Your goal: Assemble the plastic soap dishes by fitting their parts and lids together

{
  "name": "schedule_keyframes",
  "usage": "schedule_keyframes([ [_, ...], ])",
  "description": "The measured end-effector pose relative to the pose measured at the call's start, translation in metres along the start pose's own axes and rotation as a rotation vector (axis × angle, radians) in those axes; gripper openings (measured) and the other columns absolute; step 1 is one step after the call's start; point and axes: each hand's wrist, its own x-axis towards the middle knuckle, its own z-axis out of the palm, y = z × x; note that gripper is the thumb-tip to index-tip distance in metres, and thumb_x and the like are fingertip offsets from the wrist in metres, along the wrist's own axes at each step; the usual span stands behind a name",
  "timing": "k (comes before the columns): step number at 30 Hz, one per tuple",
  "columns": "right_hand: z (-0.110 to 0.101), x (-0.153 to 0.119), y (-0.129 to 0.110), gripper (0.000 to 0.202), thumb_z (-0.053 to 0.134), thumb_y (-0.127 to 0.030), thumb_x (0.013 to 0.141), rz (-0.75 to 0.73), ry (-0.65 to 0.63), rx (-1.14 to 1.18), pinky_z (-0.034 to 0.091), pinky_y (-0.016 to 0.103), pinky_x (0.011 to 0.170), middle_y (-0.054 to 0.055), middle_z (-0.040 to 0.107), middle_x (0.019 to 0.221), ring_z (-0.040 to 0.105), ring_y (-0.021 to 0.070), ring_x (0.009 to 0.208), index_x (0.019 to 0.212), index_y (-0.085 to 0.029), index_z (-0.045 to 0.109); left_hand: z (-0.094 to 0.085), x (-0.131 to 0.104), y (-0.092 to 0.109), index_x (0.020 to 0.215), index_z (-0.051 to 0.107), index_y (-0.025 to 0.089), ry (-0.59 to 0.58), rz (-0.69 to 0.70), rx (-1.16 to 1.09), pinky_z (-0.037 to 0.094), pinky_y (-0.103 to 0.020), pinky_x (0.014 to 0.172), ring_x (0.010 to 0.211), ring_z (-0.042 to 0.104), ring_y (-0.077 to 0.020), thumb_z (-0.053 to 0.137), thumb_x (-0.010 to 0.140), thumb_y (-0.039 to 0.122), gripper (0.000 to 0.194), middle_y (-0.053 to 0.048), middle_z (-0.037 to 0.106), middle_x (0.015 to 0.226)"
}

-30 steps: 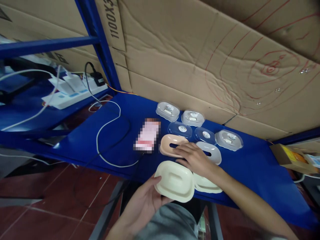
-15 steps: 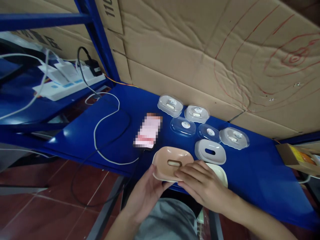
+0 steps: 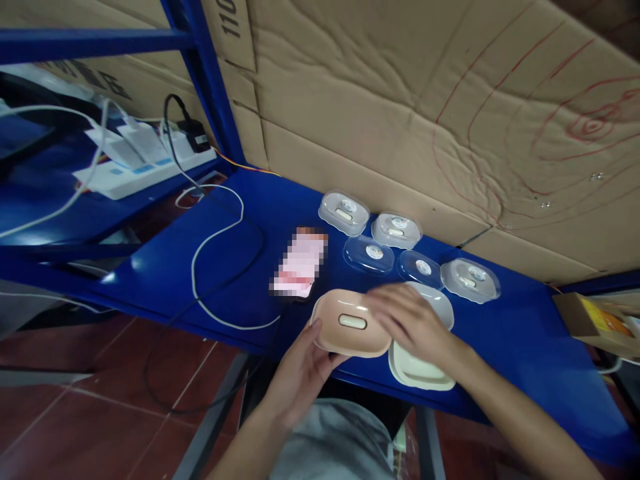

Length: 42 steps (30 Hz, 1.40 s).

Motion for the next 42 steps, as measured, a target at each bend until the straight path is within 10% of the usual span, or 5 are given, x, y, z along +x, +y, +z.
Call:
schedule_keyframes([
  [6,0.01,0.045,0.084,0.067,0.061,-0.048,0.105,0.306,-0.11,-0.138,0.044,0.068,0.117,0.026,0.046,0.164,0.046,0.0473,0.151,0.161,-0.016,0.044,-0.006,0.009,-0.005,0.155,0.056,0.026,-0.051,0.002,0.004,0.043,-0.048,0.125,0.148,0.055,-0.0288,0.06,0.107,0.043,0.051,-0.008,0.07,0.148],
  [10,0.018,0.057,0.097,0.082,0.075,-0.054,0.094,0.278,-0.141,-0.086,0.047,0.058,0.119,0.024,0.054,0.159,0.054,0.0422,0.146,0.161,-0.017,0.044,-0.013,0.012,-0.005,0.158,0.053,0.03,-0.11,-0.014,0.011,0.039,-0.051,0.127,0.154,0.048,-0.0299,0.057,0.108,0.048,0.053,-0.006,0.068,0.152],
  [23,-0.004,-0.012,-0.015,0.092,0.081,-0.053,0.089,0.208,-0.207,0.158,0.046,0.058,0.121,0.013,0.044,0.169,0.046,0.0361,0.153,0.165,-0.032,0.034,-0.009,0.01,-0.009,0.149,0.064,0.022,-0.127,0.038,0.052,0.034,-0.047,0.131,0.155,0.045,-0.0306,0.06,0.105,0.054,0.054,-0.01,0.068,0.151],
  [42,0.026,-0.029,-0.01,0.09,0.082,-0.034,0.093,0.12,-0.041,0.275,0.045,0.062,0.122,0.015,0.033,0.171,0.036,0.0357,0.159,0.167,-0.037,0.03,-0.017,0.012,-0.021,0.148,0.062,0.027,-0.168,0.307,0.37,0.044,-0.053,0.123,0.142,0.06,-0.0367,0.092,0.082,0.04,0.074,-0.012,0.07,0.147],
])
